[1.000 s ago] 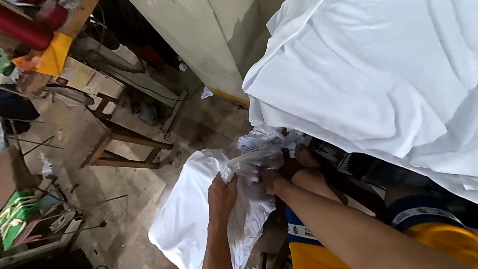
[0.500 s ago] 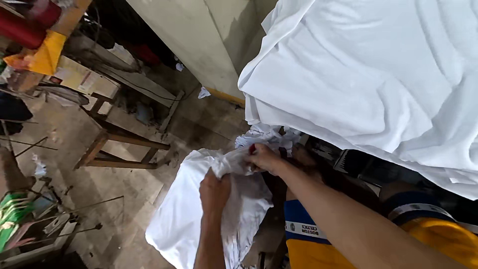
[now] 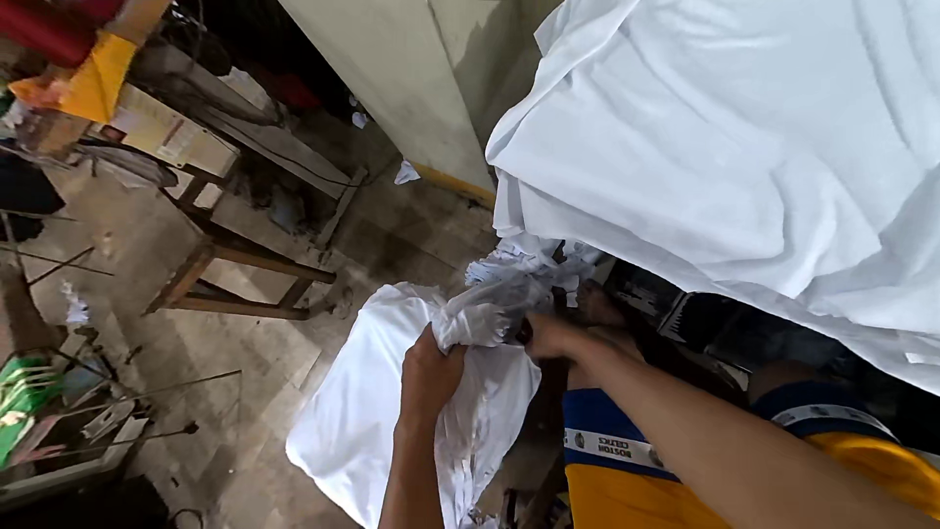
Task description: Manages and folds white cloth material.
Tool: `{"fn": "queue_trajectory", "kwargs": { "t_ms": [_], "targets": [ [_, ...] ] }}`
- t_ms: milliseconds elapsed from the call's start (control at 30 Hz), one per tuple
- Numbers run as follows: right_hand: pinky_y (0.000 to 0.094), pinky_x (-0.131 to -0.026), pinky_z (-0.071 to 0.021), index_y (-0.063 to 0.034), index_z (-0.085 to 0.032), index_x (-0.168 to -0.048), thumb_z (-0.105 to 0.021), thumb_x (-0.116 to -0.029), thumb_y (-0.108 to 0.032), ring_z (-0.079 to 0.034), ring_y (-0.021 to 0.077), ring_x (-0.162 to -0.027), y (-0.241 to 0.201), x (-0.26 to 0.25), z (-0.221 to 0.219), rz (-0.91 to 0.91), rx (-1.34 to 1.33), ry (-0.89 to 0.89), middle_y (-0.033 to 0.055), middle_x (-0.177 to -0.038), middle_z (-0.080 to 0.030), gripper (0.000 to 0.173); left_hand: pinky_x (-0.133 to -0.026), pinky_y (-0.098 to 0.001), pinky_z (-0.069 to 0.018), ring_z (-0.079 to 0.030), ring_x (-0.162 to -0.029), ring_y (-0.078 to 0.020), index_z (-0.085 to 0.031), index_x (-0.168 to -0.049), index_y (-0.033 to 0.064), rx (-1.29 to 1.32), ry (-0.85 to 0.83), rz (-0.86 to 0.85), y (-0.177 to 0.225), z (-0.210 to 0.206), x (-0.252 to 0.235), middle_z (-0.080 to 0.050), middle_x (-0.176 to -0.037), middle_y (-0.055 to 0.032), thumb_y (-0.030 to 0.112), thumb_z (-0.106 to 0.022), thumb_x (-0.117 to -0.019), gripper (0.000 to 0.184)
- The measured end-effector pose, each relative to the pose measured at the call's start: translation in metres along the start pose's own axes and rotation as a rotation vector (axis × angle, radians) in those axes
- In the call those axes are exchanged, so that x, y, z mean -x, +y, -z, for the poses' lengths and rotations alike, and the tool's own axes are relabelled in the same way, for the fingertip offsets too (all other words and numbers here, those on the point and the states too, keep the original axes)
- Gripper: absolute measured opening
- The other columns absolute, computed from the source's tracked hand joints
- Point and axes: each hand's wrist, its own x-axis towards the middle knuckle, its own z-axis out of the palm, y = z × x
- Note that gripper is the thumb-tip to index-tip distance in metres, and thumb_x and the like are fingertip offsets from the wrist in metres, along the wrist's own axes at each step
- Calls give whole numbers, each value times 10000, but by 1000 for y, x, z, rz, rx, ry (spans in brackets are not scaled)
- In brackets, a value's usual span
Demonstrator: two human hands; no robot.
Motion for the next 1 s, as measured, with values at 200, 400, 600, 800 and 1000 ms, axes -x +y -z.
{"fn": "queue_trajectory", "kwargs": {
  "t_ms": [200,400,600,800,1000],
  "targets": [
    [264,-506,-369,-43,-549,-1249,-720,-877,-75,-410,82,-552,-75,24,29,220,-697,-50,32,-780,-519,411,-795,-672,-538,-694,-972,-443,-584,-1350,31,-224,-34,165,23,-32,10,-704,-1089,-234,533,-728,-894,693],
    [530,-733,-626,-6,-562,-1311,-770,-860,-73,-731,352,-797,-24,0,-19,6,-220,-12,242,-1054,-695,502,-822,-631,-546,-709,-926,-328,-694,-1151,70,108,198,141,-16,11,2,-725,-992,-160,422,-679,-979,392],
    [505,-766,-598,36,-433,-1432,-776,-827,-86,-706,346,-909,-2,-22,-73,-144,184,-199,258,-1192,-632,706,-793,-612,-559,-711,-890,-310,-685,-1169,82,133,138,126,-17,-2,1,-725,-970,-144,408,-693,-972,380],
    [571,-857,-579,51,-375,-1481,-831,-771,-71,-657,428,-1110,1,-28,-75,-106,261,-204,291,-1328,-573,853,-810,-607,-559,-713,-921,-294,-678,-1196,103,109,86,104,-11,-7,-3,-728,-987,-126,407,-688,-975,376],
    [638,-1016,-470,60,-496,-1420,-800,-804,-100,-565,461,-1261,0,-25,-66,-124,318,-126,297,-1378,-560,705,-799,-606,-558,-715,-898,-293,-682,-1178,102,98,84,97,-11,-10,-2,-729,-966,-128,393,-693,-974,356]
  ]
}}
